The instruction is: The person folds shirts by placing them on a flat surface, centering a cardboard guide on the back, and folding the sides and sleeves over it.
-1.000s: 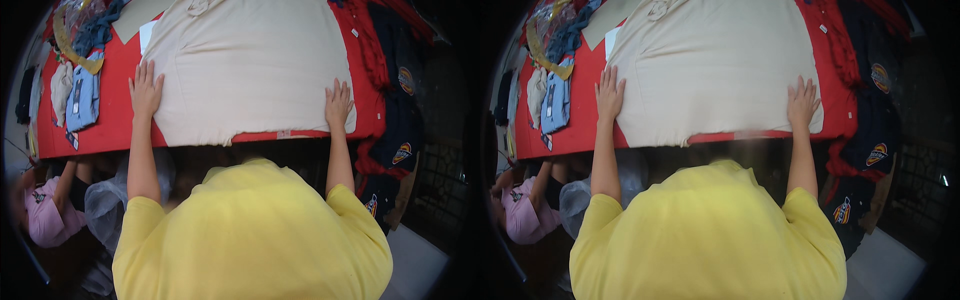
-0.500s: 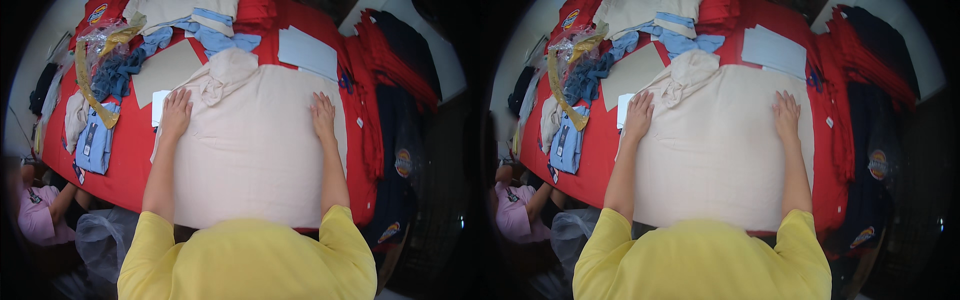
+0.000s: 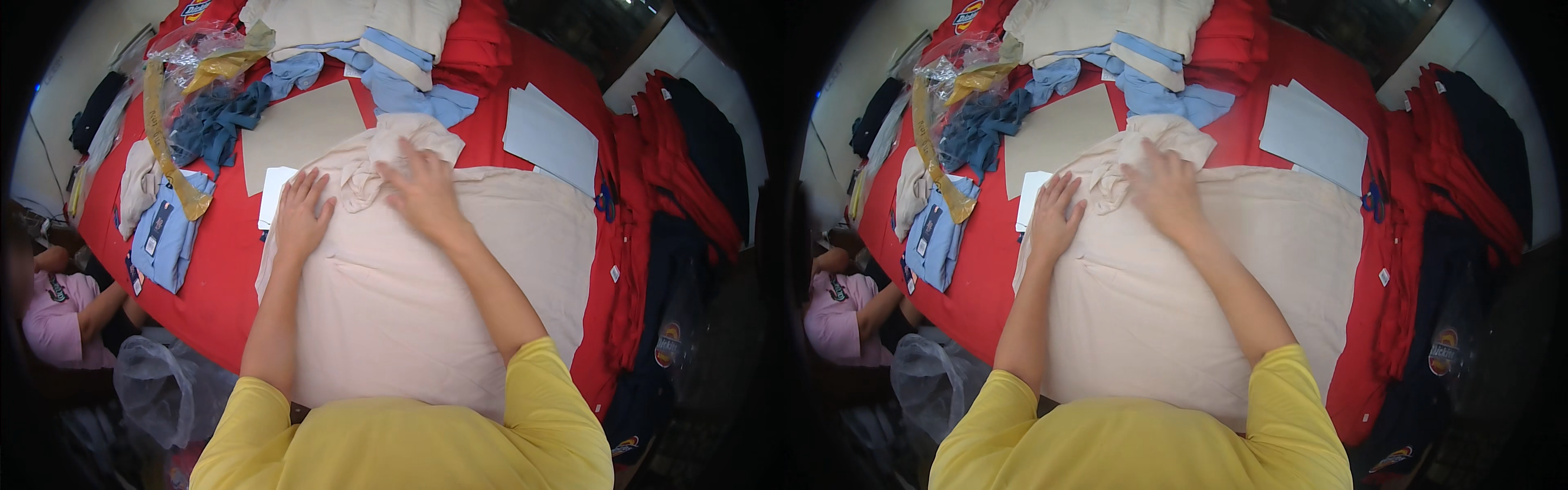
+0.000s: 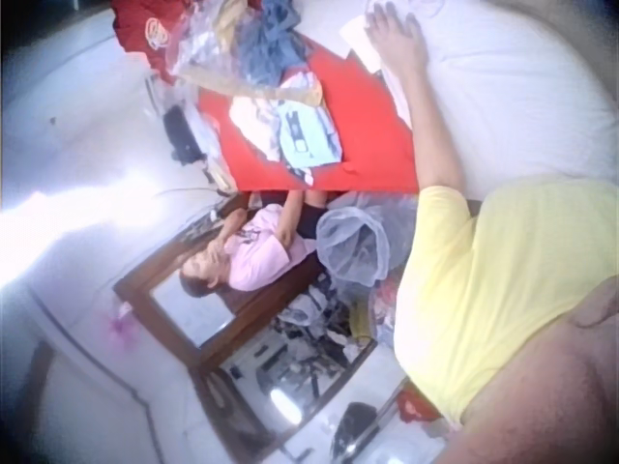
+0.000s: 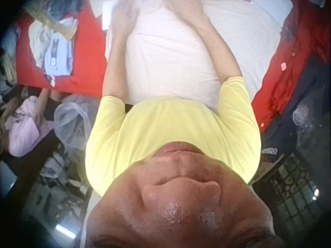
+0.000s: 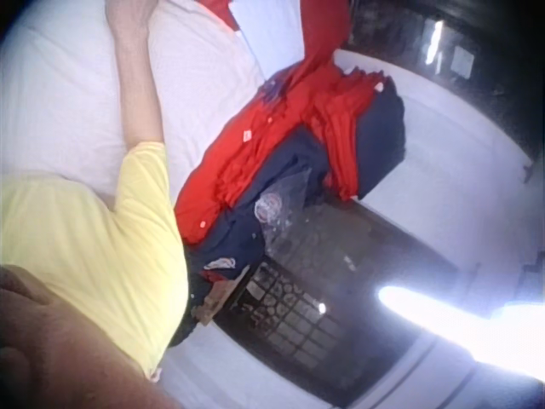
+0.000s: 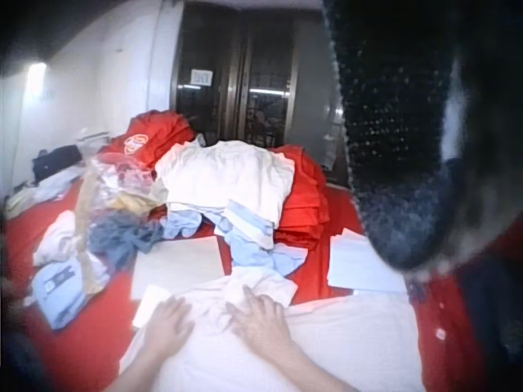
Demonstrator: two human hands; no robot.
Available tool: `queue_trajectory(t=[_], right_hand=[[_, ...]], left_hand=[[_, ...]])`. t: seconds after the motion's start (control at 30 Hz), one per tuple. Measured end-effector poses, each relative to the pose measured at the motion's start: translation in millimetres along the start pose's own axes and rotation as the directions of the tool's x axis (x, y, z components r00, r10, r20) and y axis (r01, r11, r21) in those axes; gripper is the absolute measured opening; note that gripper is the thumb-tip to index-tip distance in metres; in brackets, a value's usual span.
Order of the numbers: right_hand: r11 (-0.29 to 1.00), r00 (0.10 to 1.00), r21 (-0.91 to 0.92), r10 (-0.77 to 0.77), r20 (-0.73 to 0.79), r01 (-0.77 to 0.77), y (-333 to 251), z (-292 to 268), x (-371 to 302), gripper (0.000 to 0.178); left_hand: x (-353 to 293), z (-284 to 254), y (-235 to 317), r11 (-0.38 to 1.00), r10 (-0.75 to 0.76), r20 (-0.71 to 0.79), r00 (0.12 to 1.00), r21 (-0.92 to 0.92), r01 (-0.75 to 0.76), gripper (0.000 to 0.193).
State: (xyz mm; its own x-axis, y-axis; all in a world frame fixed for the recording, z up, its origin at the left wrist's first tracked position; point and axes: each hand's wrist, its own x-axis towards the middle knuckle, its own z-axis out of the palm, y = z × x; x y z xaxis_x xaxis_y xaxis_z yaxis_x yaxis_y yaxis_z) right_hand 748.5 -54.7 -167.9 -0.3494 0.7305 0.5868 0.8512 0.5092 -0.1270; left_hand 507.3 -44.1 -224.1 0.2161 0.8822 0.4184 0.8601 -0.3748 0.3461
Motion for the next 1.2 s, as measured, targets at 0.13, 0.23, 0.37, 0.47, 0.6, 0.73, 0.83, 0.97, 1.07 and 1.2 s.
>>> queue_trajectory(t=[0.13,0.23,0.37,0.47,0.6,0.73,0.83,0.97,1.07,1.2], right_hand=[[0.999,0.914,0.029,-0.030,0.404,0.020,3.5,22.2,34.4,0.028],[0.911,0.873,0.370,-0.022,0.486,-0.183,25.0,11.7,45.8,0.026],[0.834,0.941,0.449,0.225,0.254,-0.321,43.1,8.9,50.7,0.025],[0.918,0.991,0.378,0.136,-0.018,-0.119,41.5,39.1,56.0,0.022],[0.927,0.979,0.319,0.165,0.121,-0.196,27.3,49.5,41.6,0.023],[0.746,0.925,0.560,0.365,0.109,-0.360,25.3,5.7,23.3,0.020],[0.432,0.865,0.818,0.481,0.146,-0.379,22.1,-47.5,-15.7,0.013],[0.237,0.842,0.903,0.500,0.203,-0.358,14.4,-83.2,-65.4,0.010],[0.388,0.877,0.827,0.419,0.235,-0.407,15.6,-85.8,-109.6,0.006],[0.576,0.827,0.613,0.498,0.262,-0.541,-9.6,-86.8,-136.3,0.006]], left_hand=[[-0.1,-2.0,0.8,1.000,-0.002,0.013,1.000,-0.011,0.003,0.044],[-1.4,-0.5,4.4,0.998,0.012,-0.060,0.998,-0.053,-0.016,0.044],[4.3,-6.0,17.4,0.975,0.182,-0.154,0.971,-0.099,-0.198,0.041],[8.8,-5.1,22.1,0.935,0.325,-0.031,0.945,-0.140,-0.327,0.036],[14.9,-5.5,20.7,0.917,0.295,0.023,0.955,-0.289,-0.276,0.024],[3.0,-36.4,31.1,0.863,0.085,0.050,0.995,-0.503,-0.049,0.015],[-15.4,-63.3,54.2,0.769,0.054,0.082,0.995,-0.639,0.011,0.012],[-47.4,-73.3,79.3,0.777,0.109,0.081,0.991,-0.629,-0.033,0.009],[-74.6,-61.5,91.0,0.800,0.173,0.114,0.978,-0.595,-0.072,0.009],[-95.9,-43.1,103.2,0.795,0.159,0.069,0.985,-0.601,-0.086,0.010]])
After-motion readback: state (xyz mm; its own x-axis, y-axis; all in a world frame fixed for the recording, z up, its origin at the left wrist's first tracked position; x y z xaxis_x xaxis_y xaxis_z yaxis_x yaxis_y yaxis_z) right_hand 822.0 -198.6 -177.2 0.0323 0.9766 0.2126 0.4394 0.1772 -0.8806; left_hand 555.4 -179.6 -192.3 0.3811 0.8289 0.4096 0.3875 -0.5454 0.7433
